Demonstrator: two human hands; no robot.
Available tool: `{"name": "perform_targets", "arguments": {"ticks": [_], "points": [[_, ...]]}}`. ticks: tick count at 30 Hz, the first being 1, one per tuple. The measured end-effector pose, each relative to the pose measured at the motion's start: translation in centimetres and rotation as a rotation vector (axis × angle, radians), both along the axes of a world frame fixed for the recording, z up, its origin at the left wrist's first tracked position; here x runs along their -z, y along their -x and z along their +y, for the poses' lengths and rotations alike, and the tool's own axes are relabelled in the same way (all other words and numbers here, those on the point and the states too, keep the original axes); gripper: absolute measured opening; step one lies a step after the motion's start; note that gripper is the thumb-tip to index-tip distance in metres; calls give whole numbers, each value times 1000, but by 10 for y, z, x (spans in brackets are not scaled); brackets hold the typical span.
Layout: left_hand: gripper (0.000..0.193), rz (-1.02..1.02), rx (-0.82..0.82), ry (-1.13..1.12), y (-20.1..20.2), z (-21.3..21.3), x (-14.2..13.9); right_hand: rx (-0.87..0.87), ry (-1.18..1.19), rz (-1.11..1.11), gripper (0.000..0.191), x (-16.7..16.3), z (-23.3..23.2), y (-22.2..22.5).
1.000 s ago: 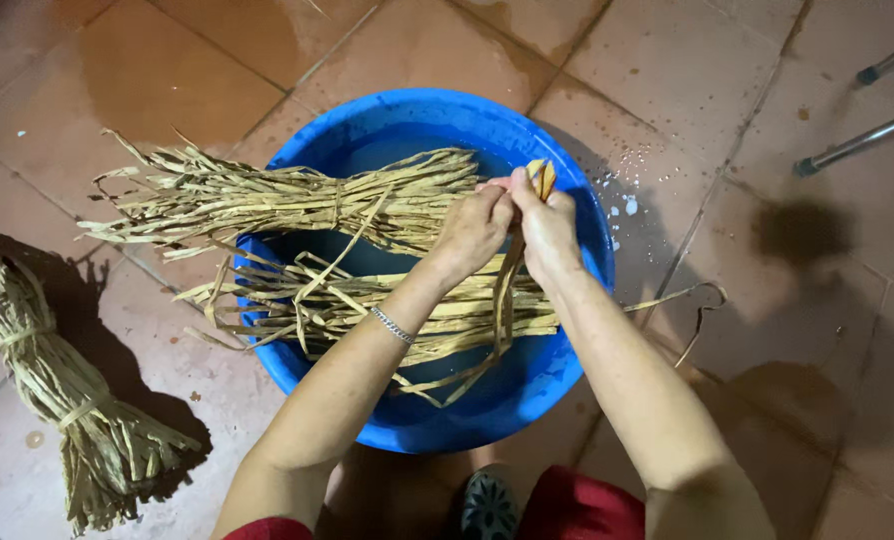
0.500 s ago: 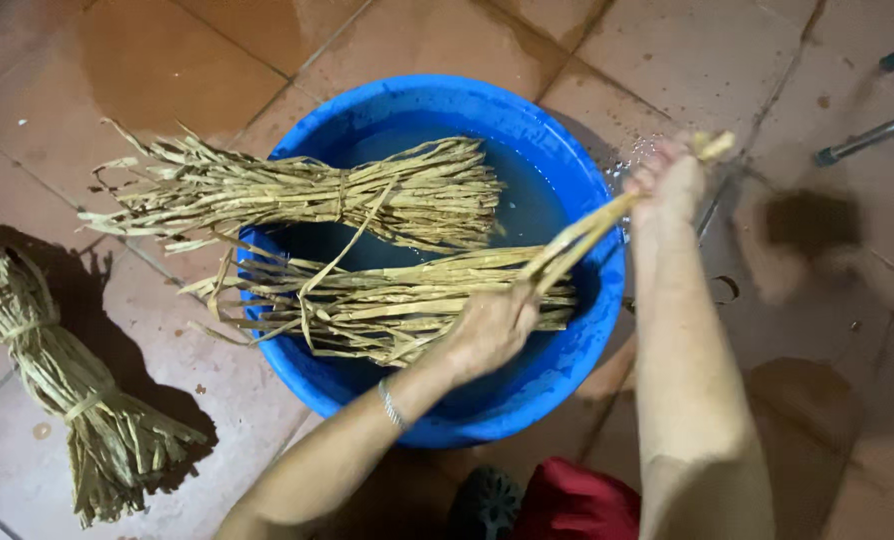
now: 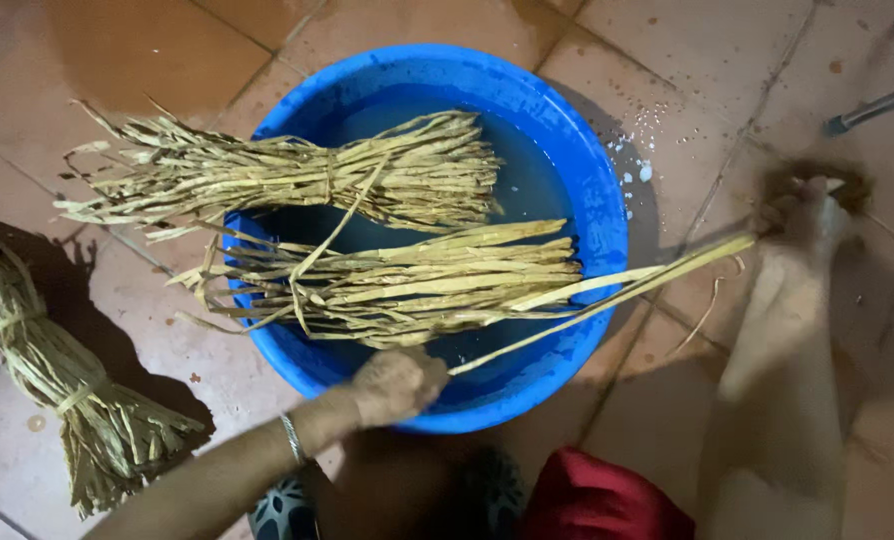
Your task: The person kneels on a tiled floor and works with bundles of dried grass strips, dipping them in a blue basin of water and pulling individual strips apart by hand. Separated strips are laid on the wet floor beside the basin while the remaining bundle soaks in the water.
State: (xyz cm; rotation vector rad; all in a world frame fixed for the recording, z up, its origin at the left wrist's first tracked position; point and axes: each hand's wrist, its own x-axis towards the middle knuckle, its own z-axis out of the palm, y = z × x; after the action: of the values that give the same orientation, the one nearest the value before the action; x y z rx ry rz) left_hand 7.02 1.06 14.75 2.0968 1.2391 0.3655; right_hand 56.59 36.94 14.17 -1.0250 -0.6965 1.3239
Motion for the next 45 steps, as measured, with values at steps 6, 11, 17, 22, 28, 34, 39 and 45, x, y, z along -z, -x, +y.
{"name": "perform_targets", "arguments": {"ticks": [6, 11, 17, 22, 28, 34, 39, 45], "points": [[44, 544, -11, -148, 28, 96, 65, -75, 25, -211, 35, -46, -22, 80], [34, 524, -421, -85, -1, 168, 99, -167, 190, -322, 37, -79, -47, 165], [17, 261, -718, 34, -9, 161, 92, -295, 274, -387, 30, -81, -53, 193], [14, 48, -780, 59, 5, 161, 84, -404, 257, -440, 25, -63, -47, 199], [3, 31, -787, -564, 8, 157, 66, -503, 322, -611, 31, -42, -45, 218], [3, -336, -837, -412, 3, 156, 40, -559, 373, -609, 31, -39, -50, 244], [14, -452, -735, -128, -6, 151, 27, -351, 213, -436, 24, -52, -52, 260], [37, -548, -627, -6, -31, 177, -12, -544, 135, -318, 25, -73, -72, 274]]}}
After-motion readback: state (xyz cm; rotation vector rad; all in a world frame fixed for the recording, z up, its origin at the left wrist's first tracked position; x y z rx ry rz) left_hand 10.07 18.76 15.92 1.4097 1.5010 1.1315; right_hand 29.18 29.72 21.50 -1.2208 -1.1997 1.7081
